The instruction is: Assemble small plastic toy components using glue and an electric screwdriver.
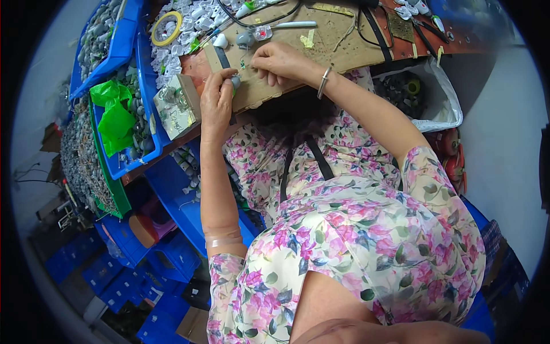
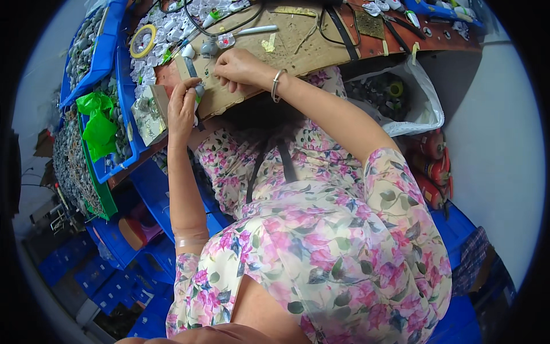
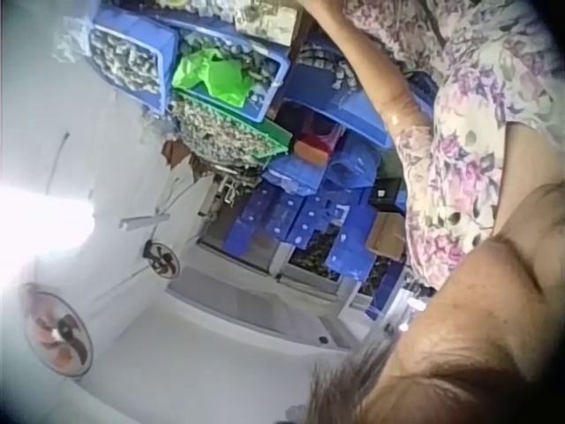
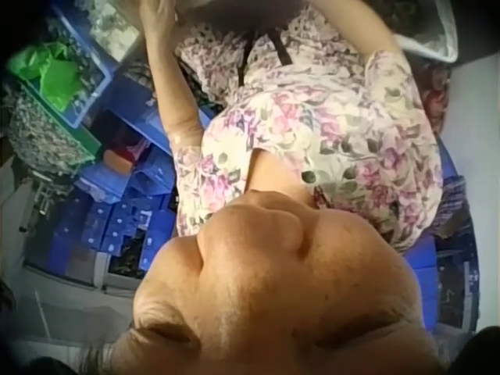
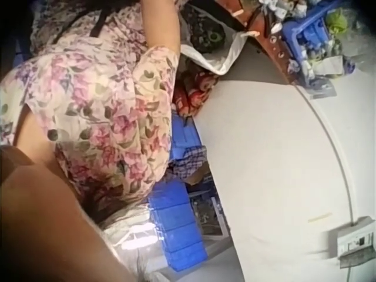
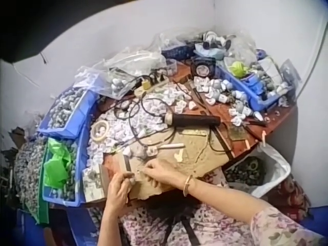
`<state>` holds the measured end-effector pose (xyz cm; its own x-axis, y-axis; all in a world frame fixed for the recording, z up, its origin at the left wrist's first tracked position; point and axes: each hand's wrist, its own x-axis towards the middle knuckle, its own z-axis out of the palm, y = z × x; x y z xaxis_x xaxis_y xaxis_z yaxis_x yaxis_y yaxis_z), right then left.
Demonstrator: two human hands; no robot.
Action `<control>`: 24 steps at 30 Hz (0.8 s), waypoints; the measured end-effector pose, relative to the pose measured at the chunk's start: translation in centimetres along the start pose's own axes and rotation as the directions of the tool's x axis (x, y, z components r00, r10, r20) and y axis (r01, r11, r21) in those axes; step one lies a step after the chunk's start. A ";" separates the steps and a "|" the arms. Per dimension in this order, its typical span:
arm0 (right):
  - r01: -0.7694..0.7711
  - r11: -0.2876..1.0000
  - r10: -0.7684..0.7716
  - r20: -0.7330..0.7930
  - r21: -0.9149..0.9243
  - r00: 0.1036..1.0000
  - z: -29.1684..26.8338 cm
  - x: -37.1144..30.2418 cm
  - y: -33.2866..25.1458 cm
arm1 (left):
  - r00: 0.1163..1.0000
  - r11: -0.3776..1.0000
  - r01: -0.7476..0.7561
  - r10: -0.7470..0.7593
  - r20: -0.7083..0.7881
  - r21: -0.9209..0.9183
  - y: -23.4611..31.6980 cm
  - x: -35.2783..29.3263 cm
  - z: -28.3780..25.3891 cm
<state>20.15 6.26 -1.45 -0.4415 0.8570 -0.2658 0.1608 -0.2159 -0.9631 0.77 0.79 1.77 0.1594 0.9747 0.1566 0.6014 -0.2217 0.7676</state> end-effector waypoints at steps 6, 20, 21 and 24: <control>-0.063 0.997 0.060 0.065 0.038 0.996 -0.2 -0.2 -0.9 | 0.995 0.988 -0.092 0.086 0.049 0.127 1.1 -0.2 0.1; -0.074 0.988 0.069 0.043 0.133 0.997 0.8 0.1 -0.4 | 0.990 0.957 -0.128 0.138 -0.022 0.261 0.8 -0.2 0.8; -0.060 0.991 0.056 0.037 0.117 0.998 0.9 0.1 -0.3 | 0.989 0.950 -0.126 0.144 -0.041 0.287 1.1 -0.1 0.9; -0.034 0.996 0.033 0.022 0.077 0.999 0.9 -0.1 -0.4 | 0.984 0.916 -0.134 0.169 -0.062 0.378 1.1 0.1 1.4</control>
<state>19.37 5.83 -1.08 -0.4552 0.8390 -0.2982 0.1079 -0.2805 -0.9538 2.52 0.66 1.78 0.2101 0.9231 0.3220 0.8257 -0.3439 0.4471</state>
